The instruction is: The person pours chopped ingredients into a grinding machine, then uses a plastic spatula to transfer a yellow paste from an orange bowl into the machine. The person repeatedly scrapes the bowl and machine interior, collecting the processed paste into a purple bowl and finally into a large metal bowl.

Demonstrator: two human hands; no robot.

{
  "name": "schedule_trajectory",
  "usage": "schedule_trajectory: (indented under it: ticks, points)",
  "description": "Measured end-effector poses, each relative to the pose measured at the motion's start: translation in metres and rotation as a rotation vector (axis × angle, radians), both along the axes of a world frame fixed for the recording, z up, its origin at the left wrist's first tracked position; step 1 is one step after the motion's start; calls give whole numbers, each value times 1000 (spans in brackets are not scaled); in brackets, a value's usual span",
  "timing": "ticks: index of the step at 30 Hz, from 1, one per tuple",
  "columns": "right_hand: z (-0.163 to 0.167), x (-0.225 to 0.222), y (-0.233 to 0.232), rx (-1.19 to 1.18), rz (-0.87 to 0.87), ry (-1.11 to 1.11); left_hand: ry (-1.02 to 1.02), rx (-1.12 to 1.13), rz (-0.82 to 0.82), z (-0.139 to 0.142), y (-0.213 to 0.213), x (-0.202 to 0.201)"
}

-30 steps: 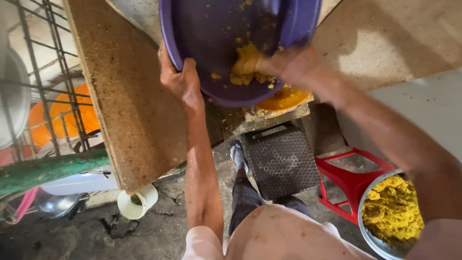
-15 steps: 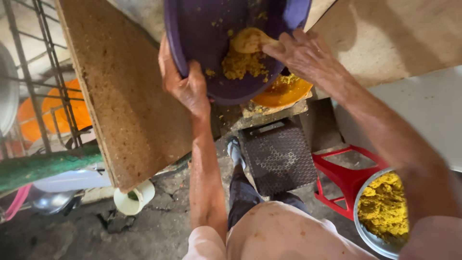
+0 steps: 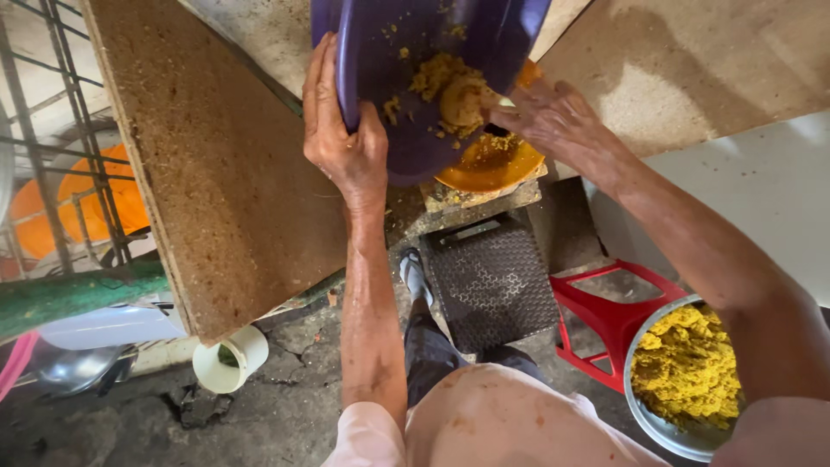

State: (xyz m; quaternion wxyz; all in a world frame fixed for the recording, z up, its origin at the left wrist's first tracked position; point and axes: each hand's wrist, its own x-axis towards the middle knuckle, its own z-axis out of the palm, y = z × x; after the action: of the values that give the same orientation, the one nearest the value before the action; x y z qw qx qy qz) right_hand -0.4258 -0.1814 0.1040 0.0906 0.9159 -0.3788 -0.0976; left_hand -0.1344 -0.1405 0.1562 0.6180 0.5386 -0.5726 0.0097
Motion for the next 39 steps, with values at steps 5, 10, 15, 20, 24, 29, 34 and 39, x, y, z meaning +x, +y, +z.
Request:
schedule_trajectory:
  ticks: [5,10,15,20,24,29,34,39]
  points:
    - [7,-19,19,-6,-40,-67,-50,-26,-15,7,0,-3]
    - [21,-33,30,6,-76,29,-51,-1,-14,21,6,-5]
    - [31,-33,25,8,-64,90,-55,26,-7,34,16,-1]
    - [46,-28,22,159,-152,-62,-98,29,64,26,11,16]
    - [58,-14,39,458,-312,-132,-134,21,105,9,5,31]
    - [37,6,46,414,-120,-98,-138,-13,83,-2,1,38]
    - [8,-24,25,40,-170,-358,-90,32,47,7,9,36]
    - [-1,-29,21,246,-348,-254,-54,39,34,12,12,35]
